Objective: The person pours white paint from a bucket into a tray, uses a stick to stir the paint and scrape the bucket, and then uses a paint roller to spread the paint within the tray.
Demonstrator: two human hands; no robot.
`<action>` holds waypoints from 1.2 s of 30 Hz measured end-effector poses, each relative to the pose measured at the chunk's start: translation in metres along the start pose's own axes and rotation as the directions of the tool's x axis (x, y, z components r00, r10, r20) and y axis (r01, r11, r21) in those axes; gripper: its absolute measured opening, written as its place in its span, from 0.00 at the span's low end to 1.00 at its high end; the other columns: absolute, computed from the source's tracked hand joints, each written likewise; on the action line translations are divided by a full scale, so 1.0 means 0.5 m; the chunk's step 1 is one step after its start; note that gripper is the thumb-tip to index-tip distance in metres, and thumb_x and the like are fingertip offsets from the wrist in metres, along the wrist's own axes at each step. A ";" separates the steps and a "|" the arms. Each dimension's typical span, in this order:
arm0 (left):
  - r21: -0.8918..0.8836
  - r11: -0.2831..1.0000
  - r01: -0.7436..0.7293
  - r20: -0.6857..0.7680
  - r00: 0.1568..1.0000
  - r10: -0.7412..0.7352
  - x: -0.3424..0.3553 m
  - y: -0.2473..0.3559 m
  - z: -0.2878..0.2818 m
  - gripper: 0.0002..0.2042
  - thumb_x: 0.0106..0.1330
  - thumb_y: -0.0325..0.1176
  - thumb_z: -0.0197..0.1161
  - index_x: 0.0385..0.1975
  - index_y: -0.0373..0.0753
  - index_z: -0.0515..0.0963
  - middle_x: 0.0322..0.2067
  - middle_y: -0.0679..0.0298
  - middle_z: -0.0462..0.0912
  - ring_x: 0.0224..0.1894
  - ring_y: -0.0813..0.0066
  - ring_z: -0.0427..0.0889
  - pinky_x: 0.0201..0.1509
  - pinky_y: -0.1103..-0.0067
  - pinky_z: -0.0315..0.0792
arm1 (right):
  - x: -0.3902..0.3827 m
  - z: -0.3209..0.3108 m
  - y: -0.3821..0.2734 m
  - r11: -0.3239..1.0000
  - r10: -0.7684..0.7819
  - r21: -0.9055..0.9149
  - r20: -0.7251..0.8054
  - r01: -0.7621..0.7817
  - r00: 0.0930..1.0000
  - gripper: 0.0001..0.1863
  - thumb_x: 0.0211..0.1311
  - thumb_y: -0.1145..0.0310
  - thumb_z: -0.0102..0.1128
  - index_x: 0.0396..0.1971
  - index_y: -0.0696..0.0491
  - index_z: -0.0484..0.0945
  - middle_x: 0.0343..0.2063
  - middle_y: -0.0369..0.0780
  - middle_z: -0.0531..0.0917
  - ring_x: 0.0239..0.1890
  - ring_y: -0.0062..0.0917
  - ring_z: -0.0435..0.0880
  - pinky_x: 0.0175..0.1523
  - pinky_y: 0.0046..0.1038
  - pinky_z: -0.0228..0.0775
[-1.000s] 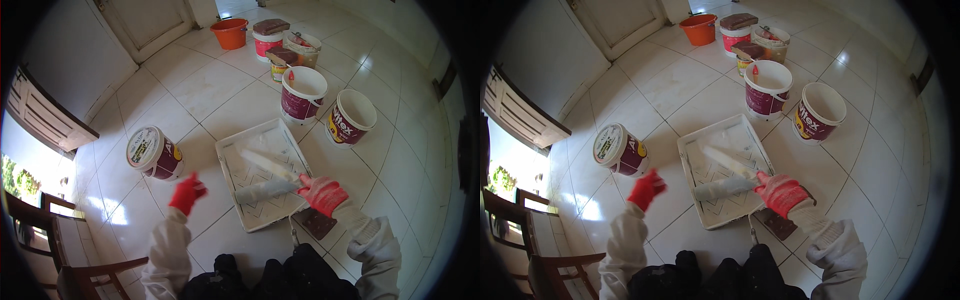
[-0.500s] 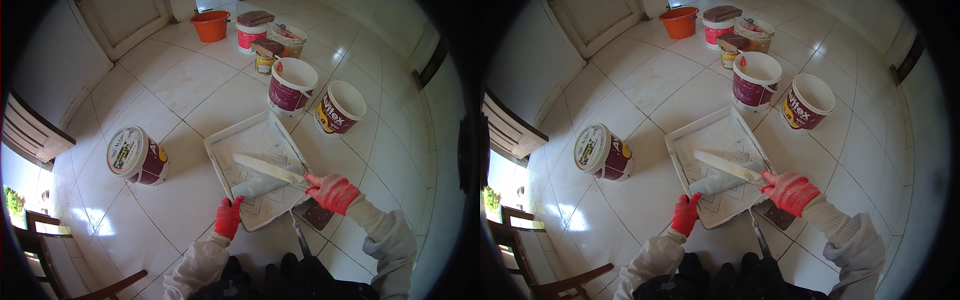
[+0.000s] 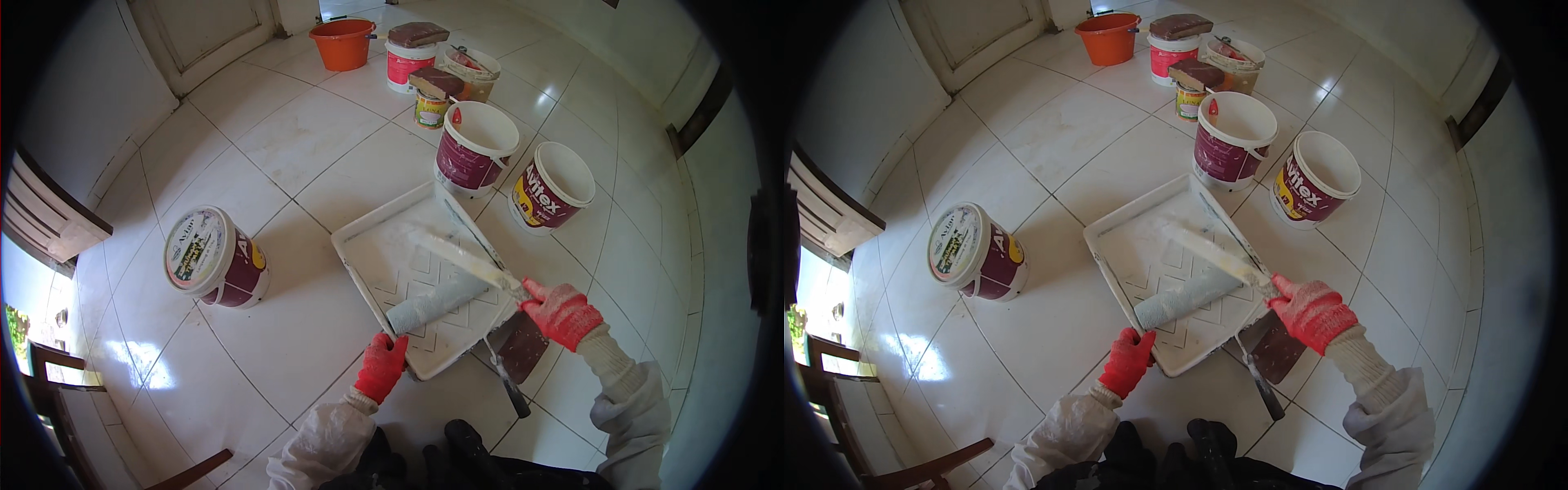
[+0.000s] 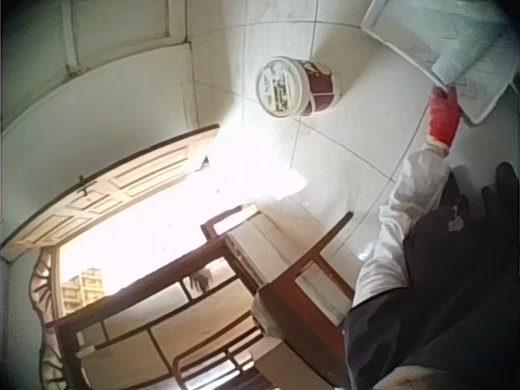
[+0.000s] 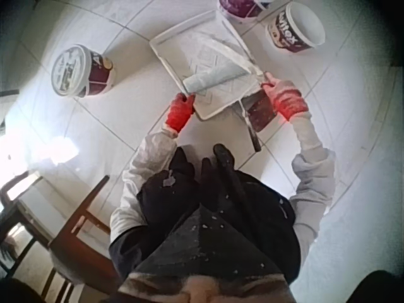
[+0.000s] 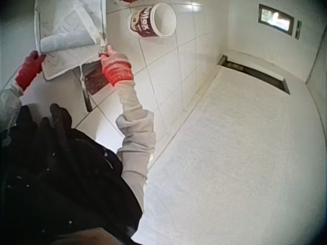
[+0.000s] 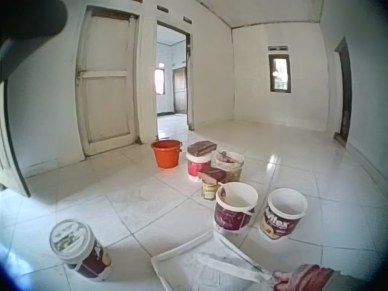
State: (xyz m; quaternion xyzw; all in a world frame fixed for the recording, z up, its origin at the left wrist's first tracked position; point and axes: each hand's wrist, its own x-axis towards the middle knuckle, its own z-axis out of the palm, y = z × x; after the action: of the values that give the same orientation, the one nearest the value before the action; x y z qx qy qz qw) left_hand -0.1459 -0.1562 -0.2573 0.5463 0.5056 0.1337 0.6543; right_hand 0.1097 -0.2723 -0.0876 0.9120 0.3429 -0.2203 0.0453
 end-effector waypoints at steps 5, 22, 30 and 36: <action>-0.054 0.999 0.002 0.008 1.000 -0.002 0.028 0.012 0.027 0.18 0.63 0.44 0.62 0.34 0.31 0.72 0.20 0.60 0.79 0.20 0.76 0.78 0.24 0.78 0.72 | 0.011 0.016 0.008 0.973 -0.229 -0.021 -0.044 0.228 0.972 0.25 0.60 0.49 0.55 0.56 0.44 0.73 0.23 0.48 0.80 0.28 0.43 0.80 0.33 0.39 0.71; 0.011 0.999 0.052 0.106 0.993 -0.053 0.030 0.044 0.014 0.18 0.64 0.43 0.61 0.35 0.30 0.72 0.22 0.58 0.80 0.22 0.73 0.80 0.27 0.77 0.74 | 0.030 0.021 0.012 0.966 -0.252 0.031 -0.090 0.256 0.964 0.25 0.62 0.49 0.53 0.54 0.47 0.74 0.26 0.49 0.80 0.32 0.45 0.80 0.38 0.41 0.72; 0.053 0.997 0.046 0.116 0.992 -0.052 0.037 0.048 0.017 0.18 0.64 0.43 0.61 0.37 0.29 0.72 0.24 0.58 0.81 0.23 0.74 0.80 0.28 0.78 0.75 | 0.039 0.008 0.008 0.982 -0.185 0.015 -0.017 0.186 0.982 0.23 0.61 0.48 0.52 0.52 0.45 0.74 0.24 0.48 0.80 0.29 0.46 0.79 0.35 0.41 0.71; 0.020 0.998 0.055 0.114 0.992 -0.057 0.032 0.048 0.019 0.18 0.64 0.42 0.62 0.36 0.30 0.73 0.24 0.58 0.81 0.23 0.73 0.81 0.28 0.78 0.75 | 0.033 0.008 0.001 0.944 -0.330 0.027 0.058 0.329 0.942 0.26 0.62 0.48 0.52 0.56 0.45 0.71 0.26 0.50 0.80 0.30 0.47 0.79 0.36 0.40 0.71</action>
State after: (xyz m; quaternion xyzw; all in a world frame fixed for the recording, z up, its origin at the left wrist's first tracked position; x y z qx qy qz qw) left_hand -0.1218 -0.1412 -0.2462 0.5441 0.4836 0.0794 0.6811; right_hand 0.1195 -0.2636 -0.0982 0.8351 0.4870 -0.2557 0.0104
